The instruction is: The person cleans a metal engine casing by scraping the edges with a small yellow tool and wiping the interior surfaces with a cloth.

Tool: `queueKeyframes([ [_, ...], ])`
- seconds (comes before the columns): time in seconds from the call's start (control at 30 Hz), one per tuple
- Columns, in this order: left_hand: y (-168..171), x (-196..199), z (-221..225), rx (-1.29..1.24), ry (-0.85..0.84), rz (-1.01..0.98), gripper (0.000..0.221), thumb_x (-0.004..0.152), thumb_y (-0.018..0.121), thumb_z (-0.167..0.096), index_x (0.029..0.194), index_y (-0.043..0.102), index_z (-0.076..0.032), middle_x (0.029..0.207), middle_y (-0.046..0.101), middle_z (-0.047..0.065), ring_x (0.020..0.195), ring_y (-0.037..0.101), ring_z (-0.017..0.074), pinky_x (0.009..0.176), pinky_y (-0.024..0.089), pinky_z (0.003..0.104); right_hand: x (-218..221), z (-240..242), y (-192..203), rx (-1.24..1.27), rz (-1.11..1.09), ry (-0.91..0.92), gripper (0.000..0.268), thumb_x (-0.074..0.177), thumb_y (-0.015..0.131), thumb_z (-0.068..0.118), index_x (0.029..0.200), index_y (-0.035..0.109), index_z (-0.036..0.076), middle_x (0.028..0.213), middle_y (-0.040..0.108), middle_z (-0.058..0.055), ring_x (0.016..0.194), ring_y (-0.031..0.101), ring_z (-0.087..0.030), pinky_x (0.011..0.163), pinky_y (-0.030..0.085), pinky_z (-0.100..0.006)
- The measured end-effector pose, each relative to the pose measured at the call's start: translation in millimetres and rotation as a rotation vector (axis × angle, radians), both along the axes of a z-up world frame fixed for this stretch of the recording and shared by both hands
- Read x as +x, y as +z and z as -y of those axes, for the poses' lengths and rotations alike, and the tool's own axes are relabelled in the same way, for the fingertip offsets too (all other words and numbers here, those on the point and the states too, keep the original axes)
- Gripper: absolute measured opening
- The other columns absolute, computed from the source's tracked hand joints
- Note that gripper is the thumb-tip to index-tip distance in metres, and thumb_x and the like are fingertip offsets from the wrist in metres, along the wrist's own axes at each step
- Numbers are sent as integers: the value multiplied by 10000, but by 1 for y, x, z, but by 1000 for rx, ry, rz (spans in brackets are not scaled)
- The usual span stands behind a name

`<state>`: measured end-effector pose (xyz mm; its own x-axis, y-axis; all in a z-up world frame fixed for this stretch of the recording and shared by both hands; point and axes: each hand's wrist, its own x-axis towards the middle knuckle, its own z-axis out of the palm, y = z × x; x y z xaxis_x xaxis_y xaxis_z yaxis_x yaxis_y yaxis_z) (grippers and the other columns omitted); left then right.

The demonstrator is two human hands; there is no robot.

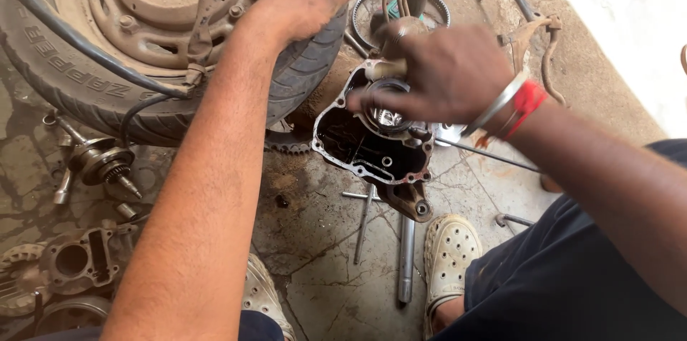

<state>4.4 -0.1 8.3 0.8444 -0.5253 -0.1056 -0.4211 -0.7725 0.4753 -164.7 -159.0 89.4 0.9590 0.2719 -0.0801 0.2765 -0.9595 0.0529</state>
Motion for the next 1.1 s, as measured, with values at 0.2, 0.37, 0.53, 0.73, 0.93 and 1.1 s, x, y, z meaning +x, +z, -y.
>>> queueKeyframes([
  [0.2, 9, -4, 1, -10, 12, -3, 870, 974, 499, -684, 1637, 193, -212, 1696, 192, 181, 1547, -78, 480, 1258, -55, 637, 16, 32, 12, 7, -44, -198, 755, 1029, 323, 762, 1166, 704, 125, 501, 495, -23, 395, 383, -121, 390, 310, -335],
  [0.37, 6, 0, 2, -13, -1, 7, 897, 975, 474, -672, 1641, 89, -211, 1687, 52, 235, 1489, -102, 520, 1196, -55, 666, 6, 10, -8, 229, -211, 32, 747, 898, 436, 735, 1457, 622, 276, 465, 523, 110, 330, 441, -39, 355, 395, -254],
  [0.53, 12, -7, 1, 18, 2, -33, 864, 998, 442, -663, 1654, 101, -217, 1713, 74, 190, 1536, -98, 503, 1230, -54, 674, 6, -34, 17, -32, -286, 127, 951, 726, 531, 860, 1468, 562, 266, 408, 389, 22, 347, 364, -113, 340, 311, -293],
  [0.73, 18, -7, 2, 56, 17, -37, 890, 999, 458, -671, 1656, 68, -215, 1713, 36, 198, 1535, -103, 503, 1241, -43, 649, 15, -29, 29, -296, -133, 8, 1039, 717, 491, 954, 1193, 622, 40, 467, 385, 30, 376, 358, -94, 349, 274, -267],
  [0.93, 18, -10, 3, 4, 22, -44, 887, 988, 465, -657, 1647, 56, -226, 1708, -19, 197, 1522, -102, 505, 1221, -49, 644, 15, -17, 22, -226, -199, 3, 793, 758, 516, 884, 1067, 697, 176, 441, 409, 29, 392, 361, -96, 382, 274, -294],
  [1.1, 20, -6, 3, 79, 32, -48, 882, 981, 474, -662, 1650, 95, -229, 1699, -12, 226, 1538, -65, 496, 1238, -32, 632, 12, 18, 42, -52, -27, -101, 706, 948, 487, 779, 959, 802, 147, 534, 570, -4, 419, 526, -147, 430, 427, -353],
])
